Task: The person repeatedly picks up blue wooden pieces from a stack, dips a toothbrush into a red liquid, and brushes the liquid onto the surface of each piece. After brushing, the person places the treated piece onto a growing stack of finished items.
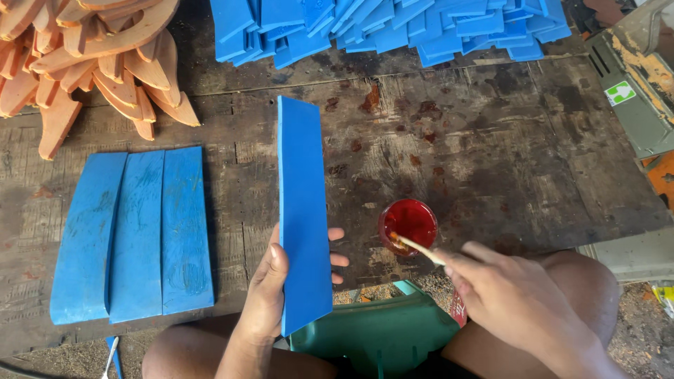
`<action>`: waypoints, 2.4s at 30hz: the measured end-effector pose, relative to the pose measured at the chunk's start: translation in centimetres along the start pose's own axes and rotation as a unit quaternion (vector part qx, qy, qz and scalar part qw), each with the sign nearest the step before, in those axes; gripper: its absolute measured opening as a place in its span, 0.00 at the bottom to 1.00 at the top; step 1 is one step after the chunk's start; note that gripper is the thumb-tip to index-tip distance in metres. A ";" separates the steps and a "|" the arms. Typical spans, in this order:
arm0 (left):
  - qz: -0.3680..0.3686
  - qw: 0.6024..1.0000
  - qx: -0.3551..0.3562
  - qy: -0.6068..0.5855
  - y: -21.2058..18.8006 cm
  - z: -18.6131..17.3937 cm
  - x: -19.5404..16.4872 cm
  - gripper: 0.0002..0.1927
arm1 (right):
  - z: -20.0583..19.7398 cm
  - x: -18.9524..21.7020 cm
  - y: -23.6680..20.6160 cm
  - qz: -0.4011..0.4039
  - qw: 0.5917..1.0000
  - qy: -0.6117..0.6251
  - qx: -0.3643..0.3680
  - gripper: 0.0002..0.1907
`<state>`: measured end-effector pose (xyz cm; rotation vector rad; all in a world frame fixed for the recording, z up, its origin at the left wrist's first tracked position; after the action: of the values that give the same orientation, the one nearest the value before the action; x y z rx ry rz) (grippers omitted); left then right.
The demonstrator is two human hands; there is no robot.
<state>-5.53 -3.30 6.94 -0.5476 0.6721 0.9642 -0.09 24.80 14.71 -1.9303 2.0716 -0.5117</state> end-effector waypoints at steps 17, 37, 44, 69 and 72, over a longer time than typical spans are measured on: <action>-0.014 1.000 0.003 -0.012 -0.1 0.3 0.6 0.42 | -0.6 -0.6 -4.7 -0.066 0.875 0.201 -0.436 0.15; -0.051 0.998 -0.035 -0.019 0.8 0.8 1.2 0.39 | 10.6 -4.2 -2.3 -0.026 0.818 0.574 0.021 0.18; -0.067 0.994 0.016 -0.087 1.3 1.1 2.3 0.43 | 6.9 -13.6 -4.4 -0.178 0.396 0.901 0.023 0.26; -0.135 0.975 0.113 -0.136 -0.5 1.1 5.3 0.64 | 5.1 3.1 2.0 -0.298 0.912 0.250 -0.127 0.17; -0.130 0.978 0.133 -0.094 -0.8 1.2 5.4 0.66 | 4.1 1.3 2.6 -0.219 0.909 0.293 -0.198 0.13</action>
<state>-2.37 0.17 3.89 -0.2921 0.5328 0.6578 -0.79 23.29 9.94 -2.7936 2.1887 -0.9213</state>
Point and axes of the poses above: each hand's wrist, its own y-axis towards the middle knuckle, its own z-axis out of the palm, x = y × z, the point moved 3 cm from there along y, towards the middle knuckle, and after that the axes turned 3 degrees about -y, right-handed, at the moved point
